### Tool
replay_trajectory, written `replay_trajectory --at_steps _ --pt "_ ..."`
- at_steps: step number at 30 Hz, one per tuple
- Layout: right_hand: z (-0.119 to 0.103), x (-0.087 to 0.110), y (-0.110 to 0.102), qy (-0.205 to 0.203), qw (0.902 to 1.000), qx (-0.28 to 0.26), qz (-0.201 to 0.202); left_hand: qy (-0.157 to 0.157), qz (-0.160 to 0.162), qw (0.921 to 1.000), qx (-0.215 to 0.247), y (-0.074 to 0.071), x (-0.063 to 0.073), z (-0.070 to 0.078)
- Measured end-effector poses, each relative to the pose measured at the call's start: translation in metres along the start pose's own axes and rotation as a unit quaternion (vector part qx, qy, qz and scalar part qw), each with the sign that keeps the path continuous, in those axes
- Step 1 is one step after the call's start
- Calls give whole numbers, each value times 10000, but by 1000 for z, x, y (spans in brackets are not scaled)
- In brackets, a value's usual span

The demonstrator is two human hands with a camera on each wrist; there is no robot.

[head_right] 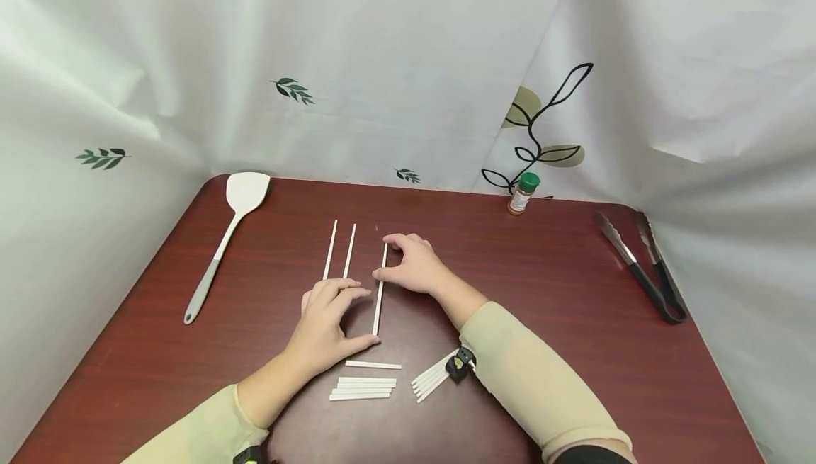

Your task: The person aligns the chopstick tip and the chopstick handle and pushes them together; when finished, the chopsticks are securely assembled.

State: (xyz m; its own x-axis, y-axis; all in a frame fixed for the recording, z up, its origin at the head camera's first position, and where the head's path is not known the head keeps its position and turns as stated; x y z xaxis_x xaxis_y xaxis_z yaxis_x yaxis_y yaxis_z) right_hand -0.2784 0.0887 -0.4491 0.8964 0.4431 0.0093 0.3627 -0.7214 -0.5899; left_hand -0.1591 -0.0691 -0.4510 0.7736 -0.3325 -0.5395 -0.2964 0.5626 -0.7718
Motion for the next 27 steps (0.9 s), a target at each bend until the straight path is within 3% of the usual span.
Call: replay_trajectory --at_steps 7,14,27 --pt "-6 -17 -5 77 9990 -4 -451 -122 55 9997 -189 0 -5 -8" --pt "-5 -37 -6 119 9990 187 -378 -447 -49 9987 -251 3 -12 -22" --pt "2 -59 2 447 9963 721 -156 -831 -104 9964 -115 1 -18 -35"
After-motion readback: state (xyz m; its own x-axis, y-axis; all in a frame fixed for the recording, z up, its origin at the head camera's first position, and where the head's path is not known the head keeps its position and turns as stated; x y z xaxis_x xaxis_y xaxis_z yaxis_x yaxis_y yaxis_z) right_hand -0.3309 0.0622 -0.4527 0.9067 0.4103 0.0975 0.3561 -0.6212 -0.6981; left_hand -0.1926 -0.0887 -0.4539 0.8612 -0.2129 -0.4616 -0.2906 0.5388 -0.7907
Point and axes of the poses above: each hand's wrist, its own x-axis away from the middle knuckle, its own y-axis out of the palm, z = x × y, the point moved 8 cm from there along -x, towards the middle knuckle, and after that the axes turned 8 degrees about -x, right-handed, at the moved point
